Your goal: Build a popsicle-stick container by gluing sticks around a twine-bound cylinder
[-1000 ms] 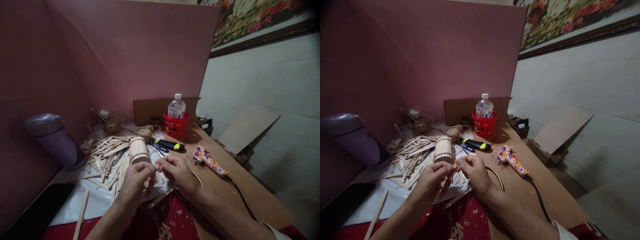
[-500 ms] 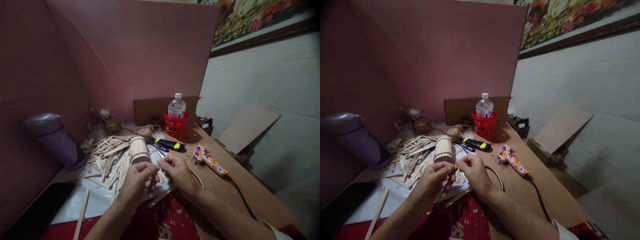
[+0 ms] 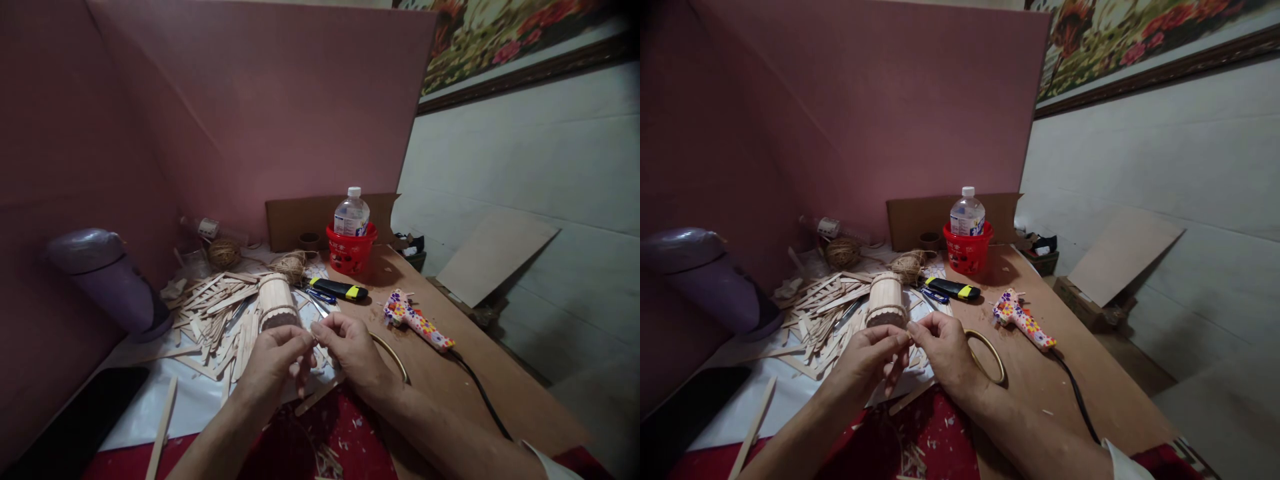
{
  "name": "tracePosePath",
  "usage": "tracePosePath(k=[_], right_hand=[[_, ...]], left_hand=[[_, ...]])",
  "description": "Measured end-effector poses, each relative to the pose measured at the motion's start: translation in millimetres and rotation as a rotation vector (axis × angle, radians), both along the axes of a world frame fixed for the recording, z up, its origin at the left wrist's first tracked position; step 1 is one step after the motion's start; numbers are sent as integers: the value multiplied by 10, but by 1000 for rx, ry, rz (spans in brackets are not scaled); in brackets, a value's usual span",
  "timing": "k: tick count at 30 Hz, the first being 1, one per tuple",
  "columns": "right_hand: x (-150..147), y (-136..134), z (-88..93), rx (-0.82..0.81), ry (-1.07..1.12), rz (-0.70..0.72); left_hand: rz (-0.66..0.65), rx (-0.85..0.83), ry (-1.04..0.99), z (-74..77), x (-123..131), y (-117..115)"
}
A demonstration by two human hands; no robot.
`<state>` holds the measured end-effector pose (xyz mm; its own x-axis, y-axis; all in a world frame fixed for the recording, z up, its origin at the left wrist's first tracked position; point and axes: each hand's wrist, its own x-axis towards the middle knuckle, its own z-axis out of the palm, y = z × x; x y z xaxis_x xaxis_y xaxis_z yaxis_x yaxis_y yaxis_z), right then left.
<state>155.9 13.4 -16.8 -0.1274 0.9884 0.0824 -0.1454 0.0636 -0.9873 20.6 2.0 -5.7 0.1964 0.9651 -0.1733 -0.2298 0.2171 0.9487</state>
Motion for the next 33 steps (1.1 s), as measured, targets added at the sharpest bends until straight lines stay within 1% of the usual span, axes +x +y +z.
tracePosePath(k=[4, 9, 14, 17, 22, 26, 33], right_hand=[[10, 17, -1, -54, 48, 27], [38, 22, 62, -76, -14, 41], [66, 28, 113, -79, -26, 74], [71, 32, 111, -59, 13, 66], [61, 47, 88, -53, 54, 29], [34, 38, 77, -57, 69, 16], [39, 2, 103, -35, 7, 28]], left_hand=[[26, 4, 11, -8, 1, 16], [23, 60, 94, -8, -9, 13], [24, 117, 198, 31, -16, -21], [14, 129, 176, 35, -17, -18], [46, 122, 128, 16, -9, 11], [12, 115, 157, 16, 0, 4], [24, 129, 153, -5, 0, 3]])
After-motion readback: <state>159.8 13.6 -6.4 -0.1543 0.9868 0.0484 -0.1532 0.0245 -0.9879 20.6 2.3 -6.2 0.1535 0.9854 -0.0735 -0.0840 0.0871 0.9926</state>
